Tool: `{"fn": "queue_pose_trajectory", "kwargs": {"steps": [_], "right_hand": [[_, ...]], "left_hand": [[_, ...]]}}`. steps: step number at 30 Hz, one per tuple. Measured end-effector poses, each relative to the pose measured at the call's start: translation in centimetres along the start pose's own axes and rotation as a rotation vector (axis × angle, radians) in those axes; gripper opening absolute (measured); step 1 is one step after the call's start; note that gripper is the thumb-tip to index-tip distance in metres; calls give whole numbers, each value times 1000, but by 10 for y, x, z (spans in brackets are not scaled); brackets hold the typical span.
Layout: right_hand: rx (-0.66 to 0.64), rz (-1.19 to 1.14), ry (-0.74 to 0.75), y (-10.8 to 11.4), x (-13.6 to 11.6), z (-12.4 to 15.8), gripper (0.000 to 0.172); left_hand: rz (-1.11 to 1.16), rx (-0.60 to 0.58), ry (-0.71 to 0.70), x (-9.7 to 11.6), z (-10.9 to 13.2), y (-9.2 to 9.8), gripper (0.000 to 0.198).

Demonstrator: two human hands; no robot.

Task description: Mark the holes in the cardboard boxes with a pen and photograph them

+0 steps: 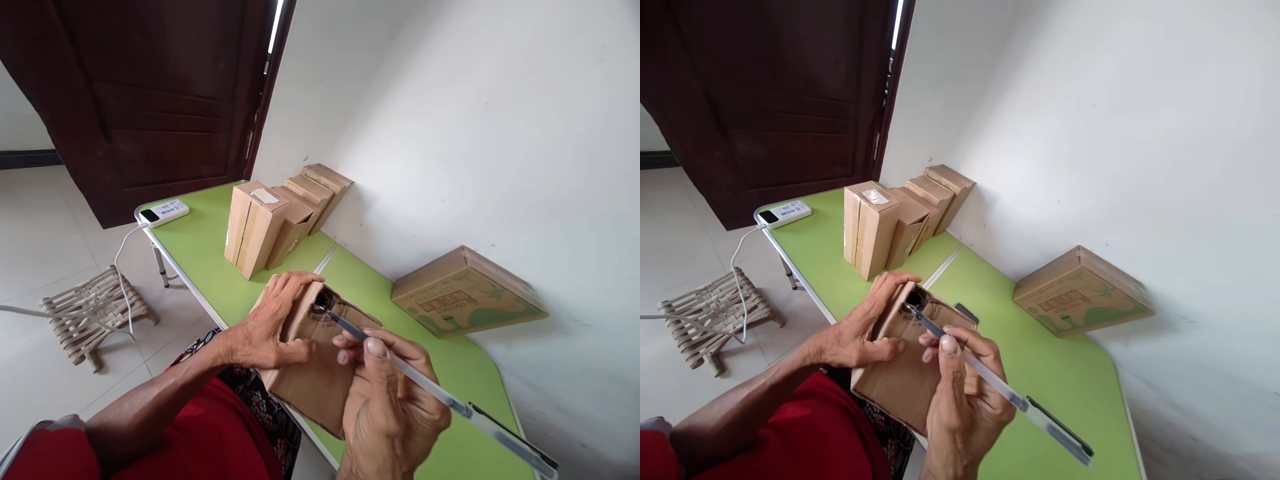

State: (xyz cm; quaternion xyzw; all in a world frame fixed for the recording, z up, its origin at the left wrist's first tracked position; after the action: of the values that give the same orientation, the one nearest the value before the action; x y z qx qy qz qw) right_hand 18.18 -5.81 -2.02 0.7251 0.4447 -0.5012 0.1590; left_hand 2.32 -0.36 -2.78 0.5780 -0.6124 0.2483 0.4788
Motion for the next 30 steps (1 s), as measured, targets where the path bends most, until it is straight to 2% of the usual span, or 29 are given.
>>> {"fn": "queue_pose_trajectory", "kwargs": {"steps": [7,15,22,25,30], "right_hand": [[-33,79,35,6,4,1,15],[-92,108,46,9,3,1,13],[64,166,-1,22,2,-1,22],[136,166,-18,22,-1,-5,26],[176,140,-13,17,-2,-14,27]], "left_hand": [[-1,15,-49,-4,2,0,80],[-7,18,-27,-4,5,2,79],[-5,14,9,-3,4,3,78],[-4,5,22,-1,3,3,78],[4,3,-1,-1,4,2,79]]}}
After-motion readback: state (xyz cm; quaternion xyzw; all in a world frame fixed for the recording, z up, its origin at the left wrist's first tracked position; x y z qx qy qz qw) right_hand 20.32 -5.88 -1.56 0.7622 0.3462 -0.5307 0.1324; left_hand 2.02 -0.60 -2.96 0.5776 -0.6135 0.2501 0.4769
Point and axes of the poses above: each hand's wrist, its own z-axis away from the middle knuckle, its own y-axis out of the back of the hand, x = y × z, the point moved 2 cm from there along -z, towards the middle knuckle, and after that the axes turned 10 degrees about x, right-handed, at the moved point
